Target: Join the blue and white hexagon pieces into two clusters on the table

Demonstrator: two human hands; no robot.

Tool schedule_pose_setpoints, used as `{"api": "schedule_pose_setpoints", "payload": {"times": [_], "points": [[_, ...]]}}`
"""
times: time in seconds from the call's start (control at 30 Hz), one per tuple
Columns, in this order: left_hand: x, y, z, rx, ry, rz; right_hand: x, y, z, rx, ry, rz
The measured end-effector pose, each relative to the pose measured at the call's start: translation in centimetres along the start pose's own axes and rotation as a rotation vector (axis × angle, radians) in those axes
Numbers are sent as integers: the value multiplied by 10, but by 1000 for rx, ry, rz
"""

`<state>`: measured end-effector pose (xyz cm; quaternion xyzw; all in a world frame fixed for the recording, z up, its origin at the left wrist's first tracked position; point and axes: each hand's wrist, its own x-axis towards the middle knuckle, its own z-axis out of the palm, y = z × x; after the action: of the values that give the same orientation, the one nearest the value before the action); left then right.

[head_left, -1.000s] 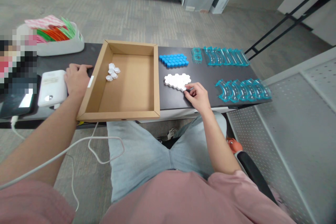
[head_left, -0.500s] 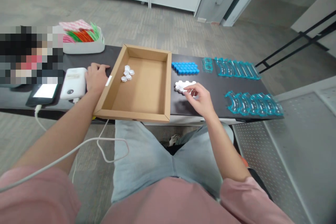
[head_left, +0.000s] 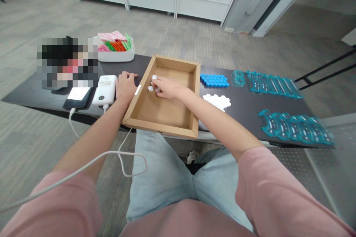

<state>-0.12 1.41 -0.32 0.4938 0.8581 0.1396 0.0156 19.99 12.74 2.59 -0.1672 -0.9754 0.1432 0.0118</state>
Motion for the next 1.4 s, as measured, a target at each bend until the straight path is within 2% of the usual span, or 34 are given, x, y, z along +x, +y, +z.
{"api": "schedule_pose_setpoints", "payload": {"times": [0.1,0.2,0.3,0.4,0.47,0.53,0.6,0.67,0.77,0.87,1.03,1.23,1.4], "points": [[0,0,1,-9,9,2,-7,1,-1,69,-3,-30],[0,-1,0,-20,13,3,-32,10,-18,206,154,-69],[0,0,-2,-15,-5,3,-84,24,-42,319,430,-81],[-2,2,-5,-10,-30,6,-157,36,-51,309,678,1],[-2,2,-6,-14,-44,10,-207,38,-41,263,791,95],[-1,2,-6,-20,-46,11,-250,37,-19,219,834,196],[0,1,-5,-26,-37,10,-281,35,9,178,775,308],[2,0,-5,-26,-32,3,-298,33,35,130,693,398],[3,0,-5,-7,-47,-17,-306,31,59,68,606,434],[3,1,-7,18,-55,-25,-305,30,69,7,608,470],[3,4,-8,45,-67,-39,-305,27,72,-48,698,558],[4,2,-7,56,-53,-47,-303,26,73,-78,666,578],[5,2,-5,56,-46,-44,-300,27,73,-64,701,595]]}}
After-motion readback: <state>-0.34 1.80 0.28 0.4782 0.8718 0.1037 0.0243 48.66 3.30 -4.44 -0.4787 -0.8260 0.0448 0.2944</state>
